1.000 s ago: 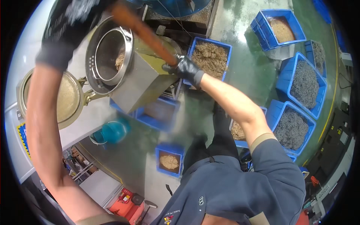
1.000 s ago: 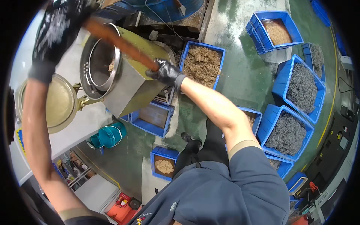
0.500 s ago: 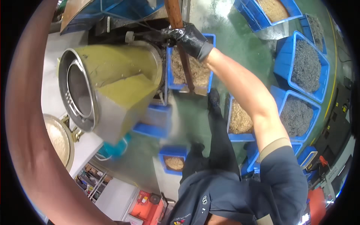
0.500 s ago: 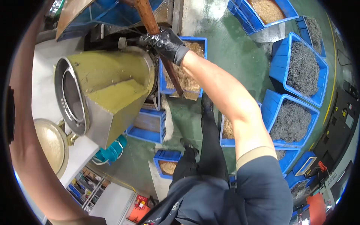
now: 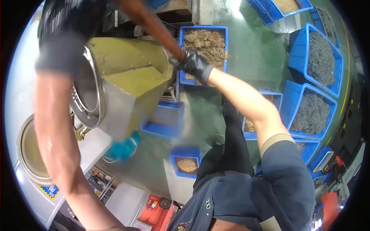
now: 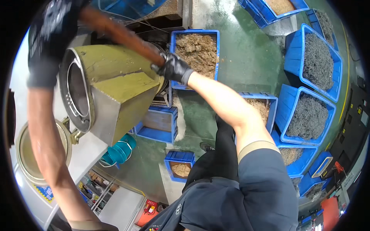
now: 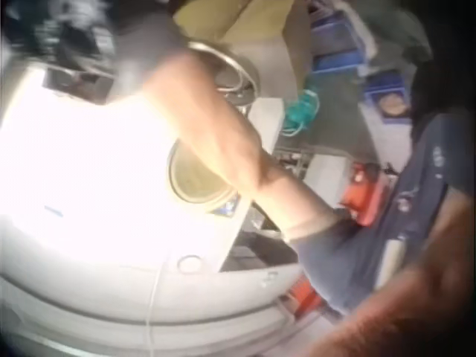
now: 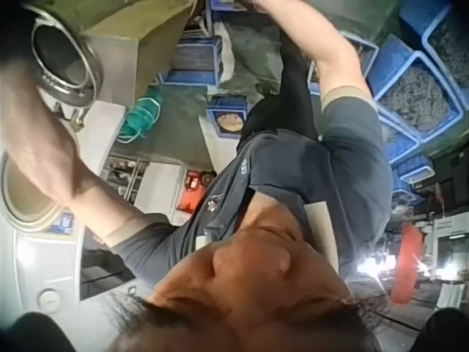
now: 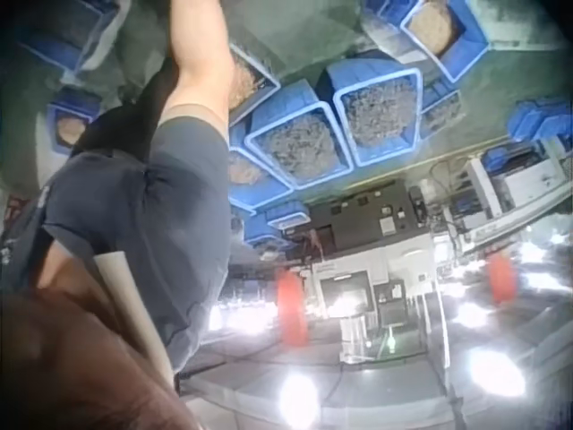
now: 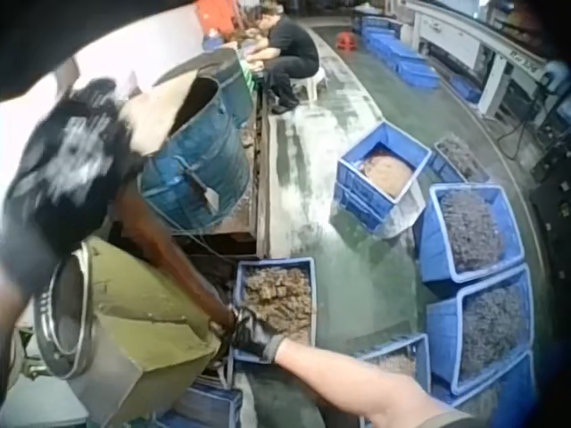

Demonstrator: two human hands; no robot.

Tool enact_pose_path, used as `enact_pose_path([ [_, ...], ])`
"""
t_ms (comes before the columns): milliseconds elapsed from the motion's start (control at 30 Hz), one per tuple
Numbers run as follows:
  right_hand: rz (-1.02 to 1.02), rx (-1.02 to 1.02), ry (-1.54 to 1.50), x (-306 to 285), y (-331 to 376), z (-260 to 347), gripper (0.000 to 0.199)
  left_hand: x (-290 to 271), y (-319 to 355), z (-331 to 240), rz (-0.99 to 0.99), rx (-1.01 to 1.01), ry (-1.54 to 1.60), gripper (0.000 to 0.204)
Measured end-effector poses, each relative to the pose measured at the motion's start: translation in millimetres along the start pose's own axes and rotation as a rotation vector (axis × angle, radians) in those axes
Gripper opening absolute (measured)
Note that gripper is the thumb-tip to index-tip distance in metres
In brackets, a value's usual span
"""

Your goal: Shoveling raw materials from plastic bins into a processing machine.

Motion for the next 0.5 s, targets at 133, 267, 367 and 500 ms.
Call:
enact_pose_path([
  [133,0.116,-0.127,0.004,87.4,44.6,58.3,0.028,-84.7,100.6,-22.0,0.221,-0.238,-0.054,0.039],
  [267,0.076,-0.147,0.174,114.0,115.2,37.2,0.033,-106.3,169.8,-105.0,0.719,-0.181,-0.543,0.026],
  [367,0.112,-0.177,0.228,144.5,160.5,41.8,0.032,-183.6,216.5,-150.8,0.456,-0.21,-0.259,0.011],
  [500,0.048,-0.215,0.244,168.3,207.2,37.6,0.03,-248.1,253.7,-197.0,0.386,-0.301,-0.104,0.018],
])
Point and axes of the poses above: each hand's wrist, its own y-axis away from the middle knuckle, its own x-axis out of the palm, z = x × y, the point moved 10 cm from there along -y, towards the middle knuckle, and after that the axes turned 2 degrees about -x, right-handed, at the moved point
